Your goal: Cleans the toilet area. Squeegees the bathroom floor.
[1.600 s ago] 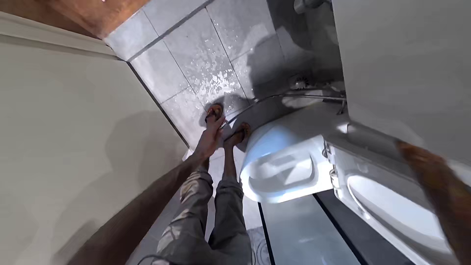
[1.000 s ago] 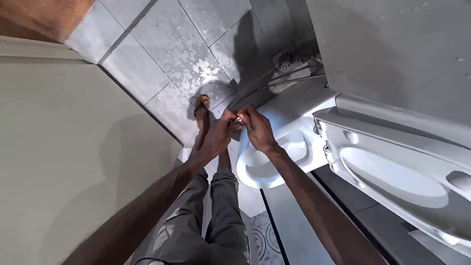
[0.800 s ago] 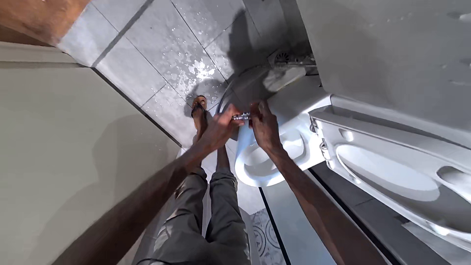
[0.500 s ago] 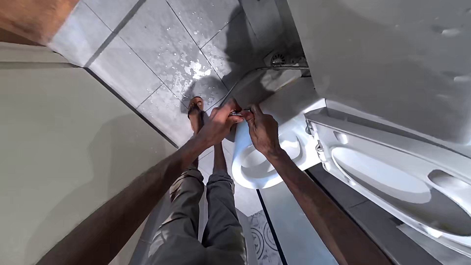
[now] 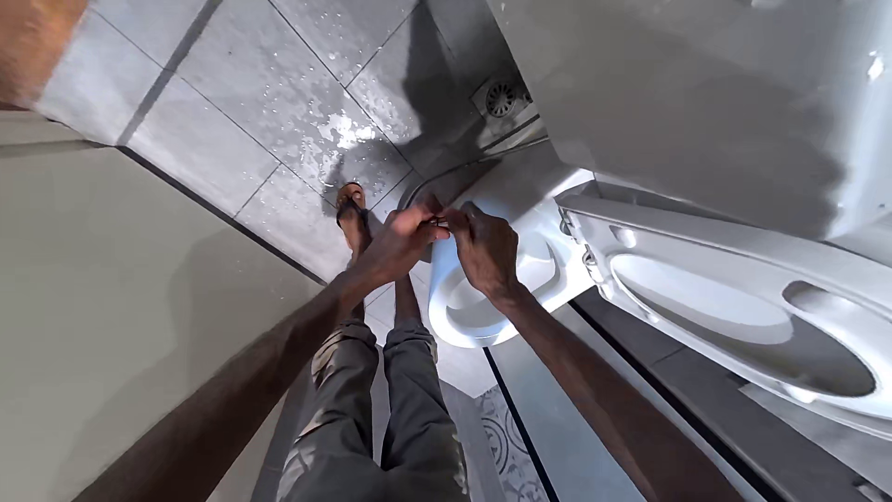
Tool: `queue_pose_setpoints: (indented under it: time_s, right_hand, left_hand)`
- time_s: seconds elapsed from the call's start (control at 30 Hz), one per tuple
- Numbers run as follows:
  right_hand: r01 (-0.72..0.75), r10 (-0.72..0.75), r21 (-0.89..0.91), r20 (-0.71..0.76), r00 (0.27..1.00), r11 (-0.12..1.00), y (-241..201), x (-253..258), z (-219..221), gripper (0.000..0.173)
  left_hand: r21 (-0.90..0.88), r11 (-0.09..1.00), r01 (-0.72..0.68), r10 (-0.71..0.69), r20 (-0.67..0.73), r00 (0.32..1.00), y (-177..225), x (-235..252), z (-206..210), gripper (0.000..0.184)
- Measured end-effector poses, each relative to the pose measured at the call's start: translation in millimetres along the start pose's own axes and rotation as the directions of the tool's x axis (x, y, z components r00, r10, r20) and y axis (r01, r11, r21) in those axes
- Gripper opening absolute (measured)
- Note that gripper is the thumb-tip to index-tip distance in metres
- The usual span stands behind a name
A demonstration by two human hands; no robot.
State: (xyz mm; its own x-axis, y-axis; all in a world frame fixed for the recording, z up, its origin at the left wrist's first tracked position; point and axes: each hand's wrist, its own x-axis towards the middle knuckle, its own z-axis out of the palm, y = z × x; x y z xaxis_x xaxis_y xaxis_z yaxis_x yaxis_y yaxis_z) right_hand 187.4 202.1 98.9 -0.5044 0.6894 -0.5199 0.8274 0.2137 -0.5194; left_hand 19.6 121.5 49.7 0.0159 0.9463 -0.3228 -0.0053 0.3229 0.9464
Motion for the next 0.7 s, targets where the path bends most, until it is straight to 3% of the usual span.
queue_pose_setpoints:
  time_s: [0.07, 0.1, 0.17, 0.23, 0.3, 0.37, 0.43, 0.47, 0.5, 0.57, 0.6, 0.7]
  right_hand:
    - [0.289, -0.301, -0.113, -0.106, 0.948, 0.951, 27, 0, 4, 0.043]
    - [0.351, -0.366, -0.115, -0.155, 0.918, 0.929, 37, 2, 9, 0.043]
    - [0.340, -0.335, -0.021, -0.234, 0.912, 0.940, 43, 3, 17, 0.039]
    - [0.180, -0.138, 0.178, -0.227, 0.964, 0.967, 33, -3, 21, 0.039]
    - [-0.103, 0.159, 0.386, -0.116, 0.980, 0.917, 16, -11, 19, 0.055]
    - [-0.437, 0.422, 0.546, 0.161, 0.892, 0.715, 1, -8, 5, 0.065]
    - [-0.619, 0.465, 0.594, 0.414, 0.783, 0.514, 1, -3, -4, 0.061]
    - [-0.631, 0.458, 0.570, 0.435, 0.775, 0.527, 4, -3, -5, 0.061]
    - [-0.606, 0.448, 0.522, 0.407, 0.796, 0.600, 7, -5, -9, 0.063]
    - [-0.480, 0.402, 0.350, 0.276, 0.873, 0.804, 14, -2, -6, 0.049]
    - [-0.426, 0.372, 0.310, 0.220, 0.902, 0.850, 21, 4, -2, 0.044]
    - [-0.363, 0.247, 0.449, 0.297, 0.922, 0.816, 36, 25, -21, 0.035]
  left_hand:
    - [-0.084, 0.995, 0.055, -0.040, 0.169, 0.985, 5, 10, -8, 0.015]
    - [-0.058, 0.997, 0.058, -0.043, 0.244, 0.969, 9, 14, -11, 0.015]
    - [0.050, 0.999, 0.009, -0.022, 0.278, 0.960, 15, 20, -13, 0.015]
    - [0.122, 0.992, -0.032, 0.006, 0.212, 0.977, 13, 21, -7, 0.019]
    - [0.162, 0.986, -0.036, 0.012, 0.146, 0.989, 9, 20, 2, 0.019]
    - [0.250, 0.967, -0.055, 0.032, 0.092, 0.995, 7, 22, 7, 0.019]
    - [0.322, 0.946, -0.039, 0.016, 0.074, 0.997, 6, 16, 15, 0.017]
    - [0.349, 0.936, -0.038, 0.013, 0.075, 0.997, 4, 13, 20, 0.018]
    - [0.353, 0.935, -0.026, 0.001, 0.071, 0.997, 2, 11, 25, 0.018]
    - [0.322, 0.946, 0.036, -0.044, 0.017, 0.999, -2, 13, 35, 0.020]
    - [0.279, 0.958, 0.071, -0.067, -0.024, 0.997, -5, 17, 41, 0.023]
    - [0.148, 0.969, 0.198, -0.185, -0.100, 0.978, -5, 30, 55, 0.038]
